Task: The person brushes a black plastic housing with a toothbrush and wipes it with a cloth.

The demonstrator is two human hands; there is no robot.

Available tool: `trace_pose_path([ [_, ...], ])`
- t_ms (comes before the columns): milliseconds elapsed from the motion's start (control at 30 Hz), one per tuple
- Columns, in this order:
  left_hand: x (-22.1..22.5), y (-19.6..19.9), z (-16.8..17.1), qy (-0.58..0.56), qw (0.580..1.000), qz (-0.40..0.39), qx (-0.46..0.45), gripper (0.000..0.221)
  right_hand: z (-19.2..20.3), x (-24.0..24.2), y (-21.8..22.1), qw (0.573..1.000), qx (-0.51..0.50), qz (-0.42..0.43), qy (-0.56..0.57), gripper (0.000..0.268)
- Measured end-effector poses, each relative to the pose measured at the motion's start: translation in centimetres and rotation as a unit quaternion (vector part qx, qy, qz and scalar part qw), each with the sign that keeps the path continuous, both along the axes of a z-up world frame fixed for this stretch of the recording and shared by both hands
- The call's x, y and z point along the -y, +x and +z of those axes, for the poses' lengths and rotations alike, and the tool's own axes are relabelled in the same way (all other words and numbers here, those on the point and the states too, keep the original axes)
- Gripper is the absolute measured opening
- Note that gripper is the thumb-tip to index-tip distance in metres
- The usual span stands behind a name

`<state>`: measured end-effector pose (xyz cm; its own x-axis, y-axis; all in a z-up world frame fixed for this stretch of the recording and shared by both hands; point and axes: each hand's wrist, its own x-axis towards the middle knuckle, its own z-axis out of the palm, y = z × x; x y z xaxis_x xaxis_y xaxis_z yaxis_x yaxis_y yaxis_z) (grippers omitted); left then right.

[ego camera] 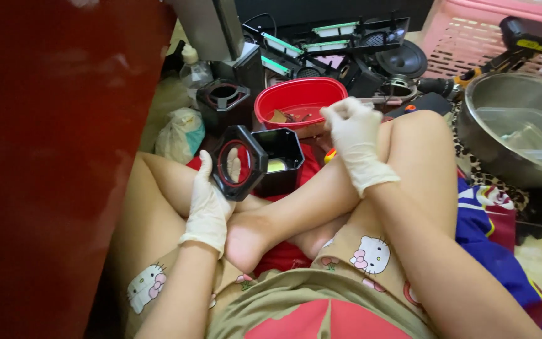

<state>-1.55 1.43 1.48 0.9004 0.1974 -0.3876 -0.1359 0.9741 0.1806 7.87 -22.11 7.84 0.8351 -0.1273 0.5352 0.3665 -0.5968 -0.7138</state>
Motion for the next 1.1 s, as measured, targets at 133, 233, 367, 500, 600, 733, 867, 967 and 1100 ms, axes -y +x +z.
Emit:
trace_pose_path([
  [133, 0.0, -0.4, 0.6, 0.004, 1.000, 0.000, -0.001, 0.039, -1.9, -1.2, -0.6, 0.999, -0.048, 0.013, 0.011, 0.012],
  [233, 0.1, -0.2, 0.6, 0.002, 1.000, -0.002, 0.004, 0.039, -1.3, -0.8, -0.8, 1.000, -0.026, 0.005, 0.014, 0.015],
  [367, 0.1, -0.1, 0.5, 0.012, 1.000, -0.006, 0.007, 0.040, -0.4, -0.8, -1.9, 0.996, -0.066, 0.052, 0.005, 0.016],
  [500, 0.2, -0.2, 0.7, 0.000, 1.000, 0.000, 0.013, 0.038, 2.3, -1.4, -4.0, 0.977, -0.169, 0.125, -0.022, 0.035],
  [600, -0.1, 0.0, 0.7, -0.004, 1.000, 0.003, 0.014, 0.036, 4.5, -2.0, -4.4, 0.951, -0.246, 0.169, -0.083, 0.043],
  [733, 0.4, -0.9, 2.2, -0.018, 0.999, 0.030, 0.015, 0.038, 4.2, -3.4, -4.2, 0.931, -0.293, 0.125, -0.180, 0.049],
  [867, -0.3, -1.3, 2.8, -0.043, 0.997, 0.062, 0.035, 0.035, 0.8, -4.5, -1.3, 0.887, -0.325, 0.119, -0.307, 0.047],
  [967, -1.1, -1.2, 3.0, -0.055, 0.995, 0.073, 0.048, 0.034, -0.8, -5.2, 0.5, 0.884, -0.314, 0.101, -0.331, 0.043],
  [1100, -1.4, -1.3, 3.0, -0.071, 0.991, 0.089, 0.069, 0.032, 0.2, -6.1, 0.6, 0.888, -0.291, 0.105, -0.339, 0.042],
])
